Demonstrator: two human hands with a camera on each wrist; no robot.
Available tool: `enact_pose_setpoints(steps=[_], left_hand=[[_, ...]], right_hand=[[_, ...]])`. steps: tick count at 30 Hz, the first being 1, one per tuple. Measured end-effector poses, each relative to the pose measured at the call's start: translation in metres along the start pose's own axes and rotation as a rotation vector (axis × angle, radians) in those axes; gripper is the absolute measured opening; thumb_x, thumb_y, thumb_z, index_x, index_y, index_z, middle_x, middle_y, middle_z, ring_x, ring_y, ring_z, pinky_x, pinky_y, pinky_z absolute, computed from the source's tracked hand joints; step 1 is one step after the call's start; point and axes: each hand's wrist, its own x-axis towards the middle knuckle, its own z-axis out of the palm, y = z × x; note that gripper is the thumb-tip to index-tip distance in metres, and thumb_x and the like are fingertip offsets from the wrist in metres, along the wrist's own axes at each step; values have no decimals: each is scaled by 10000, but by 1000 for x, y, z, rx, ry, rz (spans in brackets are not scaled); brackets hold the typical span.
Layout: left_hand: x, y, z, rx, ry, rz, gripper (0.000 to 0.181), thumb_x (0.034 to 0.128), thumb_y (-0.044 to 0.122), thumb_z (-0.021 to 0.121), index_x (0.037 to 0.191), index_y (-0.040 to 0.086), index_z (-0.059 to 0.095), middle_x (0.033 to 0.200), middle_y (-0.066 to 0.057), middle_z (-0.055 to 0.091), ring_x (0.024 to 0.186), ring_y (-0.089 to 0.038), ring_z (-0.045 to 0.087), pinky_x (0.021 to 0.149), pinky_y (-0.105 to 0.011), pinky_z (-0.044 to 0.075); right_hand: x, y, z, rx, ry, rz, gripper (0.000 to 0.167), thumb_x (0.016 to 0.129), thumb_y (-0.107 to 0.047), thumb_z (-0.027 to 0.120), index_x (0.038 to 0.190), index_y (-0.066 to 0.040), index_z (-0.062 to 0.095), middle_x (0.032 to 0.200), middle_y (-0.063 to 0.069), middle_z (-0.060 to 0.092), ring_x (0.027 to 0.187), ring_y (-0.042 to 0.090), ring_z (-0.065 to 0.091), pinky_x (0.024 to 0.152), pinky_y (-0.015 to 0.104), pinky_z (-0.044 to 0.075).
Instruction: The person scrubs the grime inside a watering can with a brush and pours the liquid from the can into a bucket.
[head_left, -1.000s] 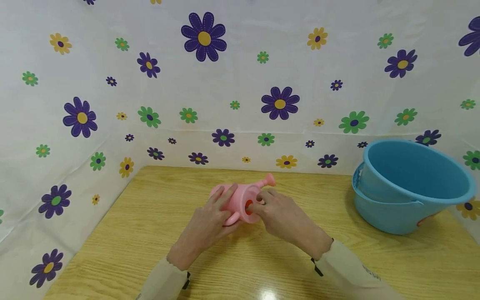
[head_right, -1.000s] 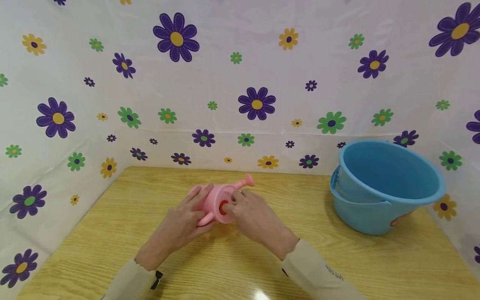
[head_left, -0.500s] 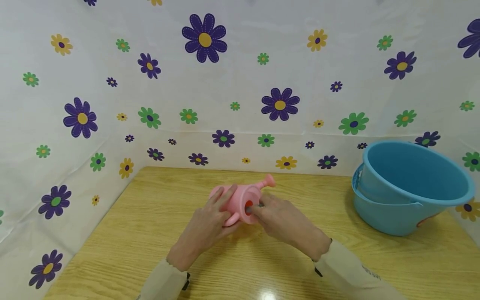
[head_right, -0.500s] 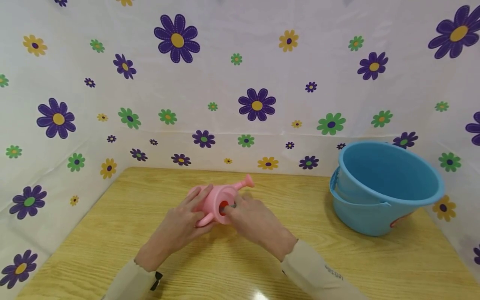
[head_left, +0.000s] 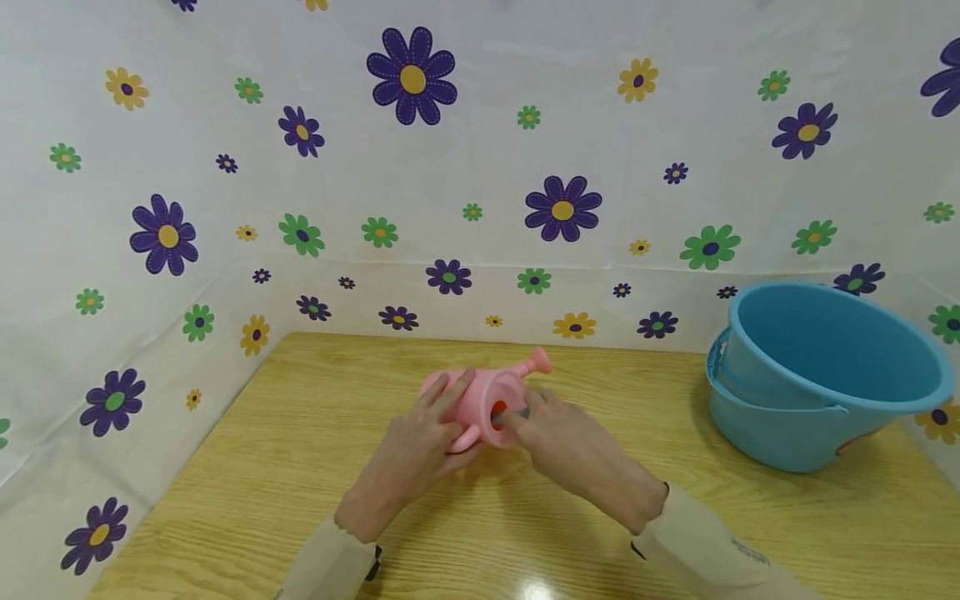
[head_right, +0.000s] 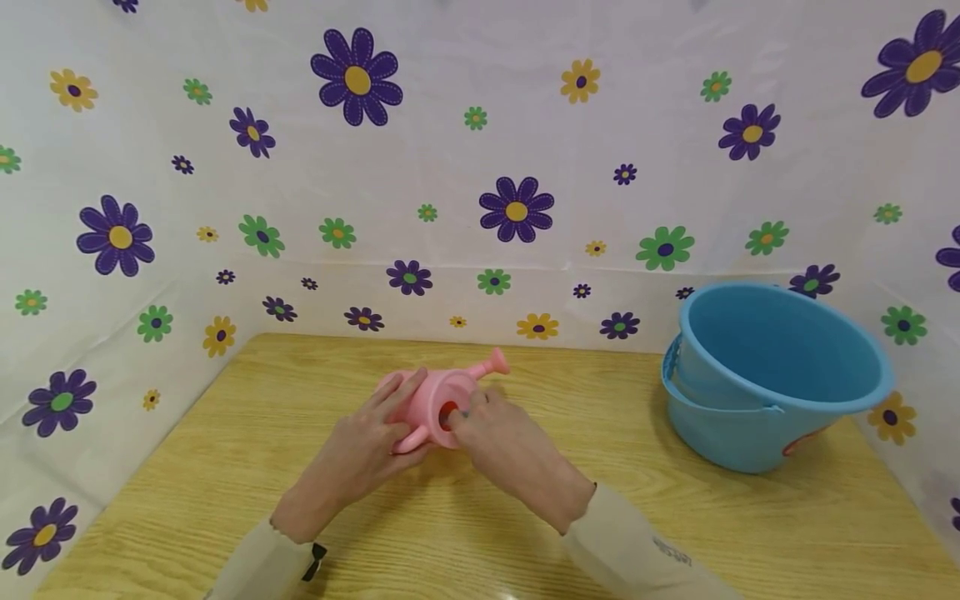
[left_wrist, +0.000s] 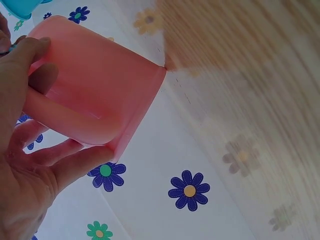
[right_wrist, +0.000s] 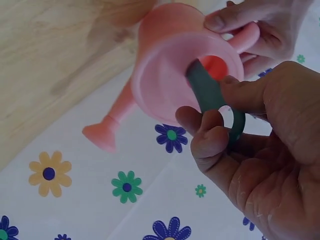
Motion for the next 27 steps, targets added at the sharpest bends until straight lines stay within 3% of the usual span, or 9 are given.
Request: enact_pose_setpoints(steps=[4, 9, 12, 16, 21, 24, 27], left_hand=[[0, 0, 0, -2, 5, -2, 423, 868, 378, 821, 607, 103, 632, 1476, -129, 594, 1264, -414, 622, 554, -303, 615], [0, 0, 0, 0, 5, -11, 326, 856, 390, 830, 791, 74, 779, 1469, -112, 601, 1261, -401, 620, 573, -320, 626], [1, 0, 0, 7, 1, -7, 344, 858, 388, 828, 725, 80, 748, 1469, -111, 602, 1267, -399, 618, 577, -317, 627], [1, 0, -1, 10, -5, -7, 334, 858, 388, 828, 778, 67, 781, 1469, -121, 603, 1268, -406, 620, 603, -325, 635], [0, 1, -1, 13, -16, -9, 423, 867, 378, 821, 605, 103, 635, 1476, -126, 597, 1279, -414, 616, 602, -317, 634], [0, 1, -1, 7, -16, -9, 454, 870, 369, 820, 572, 119, 584, 1479, -129, 593, 1280, -416, 614, 597, -321, 633], [0, 1, -1, -2, -12, -11, 382, 865, 367, 825, 638, 94, 684, 1479, -129, 592, 1275, -417, 615, 607, -341, 638]], right_hand=[[-4, -1, -10, -19, -11, 36, 354, 808, -60, 841, 1127, -101, 693, 977, 116, 683, 785, 195, 611, 620, 244, 586], [-7, -1, -16, -55, 3, 49, 389, 807, -64, 833, 1167, -115, 692, 932, 103, 671, 764, 200, 607, 575, 247, 569], [-7, -1, -16, -67, 12, 47, 393, 810, -58, 824, 1174, -118, 688, 922, 94, 665, 746, 186, 591, 556, 229, 547], [-5, -1, -13, -62, 18, 42, 368, 807, -36, 804, 1149, -117, 694, 890, 68, 649, 705, 157, 543, 535, 191, 486], [0, -2, -7, -41, 3, 22, 235, 805, -8, 771, 992, -116, 678, 794, 29, 585, 645, 121, 446, 526, 163, 381], [2, -2, -5, -24, -22, 24, 201, 833, -16, 759, 978, -107, 653, 778, 26, 563, 645, 115, 429, 537, 158, 369], [4, -2, -2, -1, -32, 23, 195, 855, -21, 750, 981, -103, 626, 783, 30, 551, 652, 115, 431, 543, 159, 380]])
